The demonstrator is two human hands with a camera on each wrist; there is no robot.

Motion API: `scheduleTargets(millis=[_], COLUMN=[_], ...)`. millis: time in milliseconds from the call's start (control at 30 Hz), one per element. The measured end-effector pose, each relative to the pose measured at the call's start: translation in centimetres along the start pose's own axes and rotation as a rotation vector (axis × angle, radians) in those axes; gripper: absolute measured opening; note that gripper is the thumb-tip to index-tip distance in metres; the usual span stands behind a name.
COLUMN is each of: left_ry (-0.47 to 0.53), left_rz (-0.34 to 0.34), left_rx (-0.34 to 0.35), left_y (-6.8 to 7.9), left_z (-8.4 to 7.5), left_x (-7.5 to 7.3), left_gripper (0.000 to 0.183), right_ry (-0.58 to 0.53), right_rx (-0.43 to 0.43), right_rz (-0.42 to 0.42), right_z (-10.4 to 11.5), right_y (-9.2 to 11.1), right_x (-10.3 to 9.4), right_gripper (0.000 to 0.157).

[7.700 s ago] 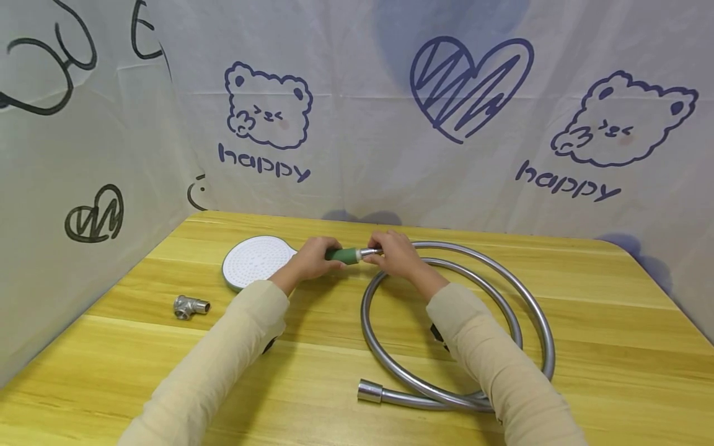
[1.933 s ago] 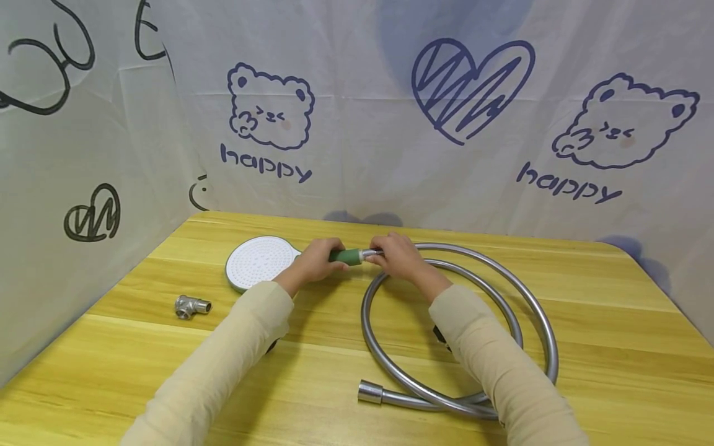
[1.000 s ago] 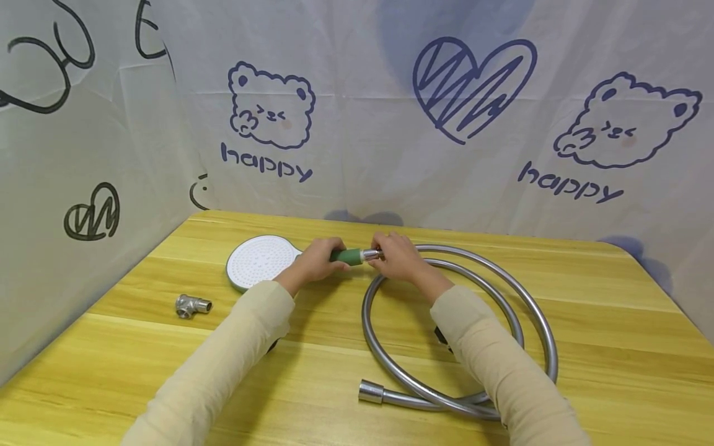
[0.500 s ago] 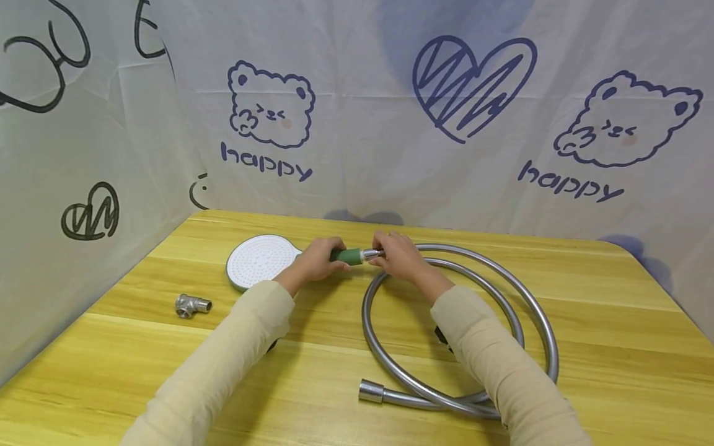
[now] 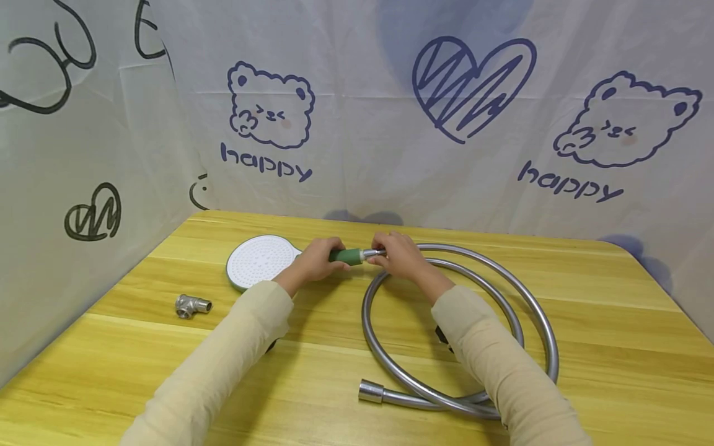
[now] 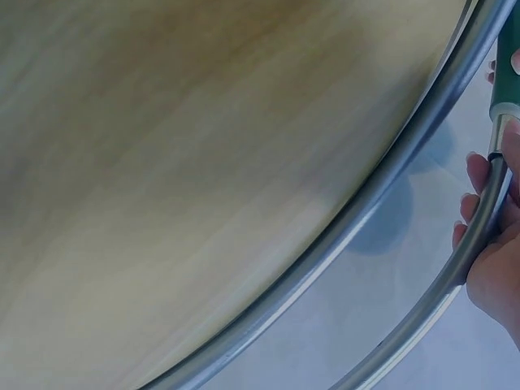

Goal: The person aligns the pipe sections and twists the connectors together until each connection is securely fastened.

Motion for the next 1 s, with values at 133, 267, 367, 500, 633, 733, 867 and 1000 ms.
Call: scheduleTargets(millis=[133, 267, 367, 500, 633, 733, 867, 1000], left_ry=[0.010, 0.016, 0.024, 0.047, 0.081, 0.103, 0.120, 0.145], left_rz=[-0.001, -0.003, -0.010, -0.029, -0.047, -0.058, -0.078, -0.088], left_rx=[-0.004, -0.002, 0.002, 0.005, 0.003, 0.002, 0.003, 0.000], left_y=[-0.02, 0.00, 0.06, 0.15, 0.27, 0.29, 0.23, 0.22], left_z=[0.08, 0.09, 0.12, 0.21, 0.26, 0.30, 0.44, 0.69], left_x=[0.05, 0.05, 0.00, -0.08, -0.20, -0.22, -0.12, 0.00], left_gripper=[0.035, 0.035, 0.034, 0.033, 0.033, 0.034, 0.036, 0.036], right_ry=[0.009, 0.025, 0.031, 0.032, 0.023, -0.001, -0.031, -0.029], right_rx=[-0.010, -0.026, -0.031, -0.019, 0.008, 0.031, 0.059, 0.078], right_rz=[0.004, 0.007, 0.008, 0.011, 0.021, 0.027, 0.032, 0.038], right_z=[0.02, 0.02, 0.01, -0.10, -0.17, -0.15, -0.07, -0.14], right_y=[-0.03, -0.15, -0.26, -0.37, -0.36, -0.28, -0.15, -0.12], right_x=[0.00, 0.09, 0.13, 0.22, 0.32, 0.32, 0.19, 0.18], right_gripper=[0.018, 0.018, 0.018, 0.019, 0.023, 0.025, 0.022, 0.021])
Point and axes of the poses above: each hand's wrist, its own y-axis away from the middle knuckle, its own x-axis out of the palm, z = x × y, the point moved 4 cm from there along -y, towards the middle knuckle, and after that the axes turned 9 degrees about -z, right-handed, at the moved point
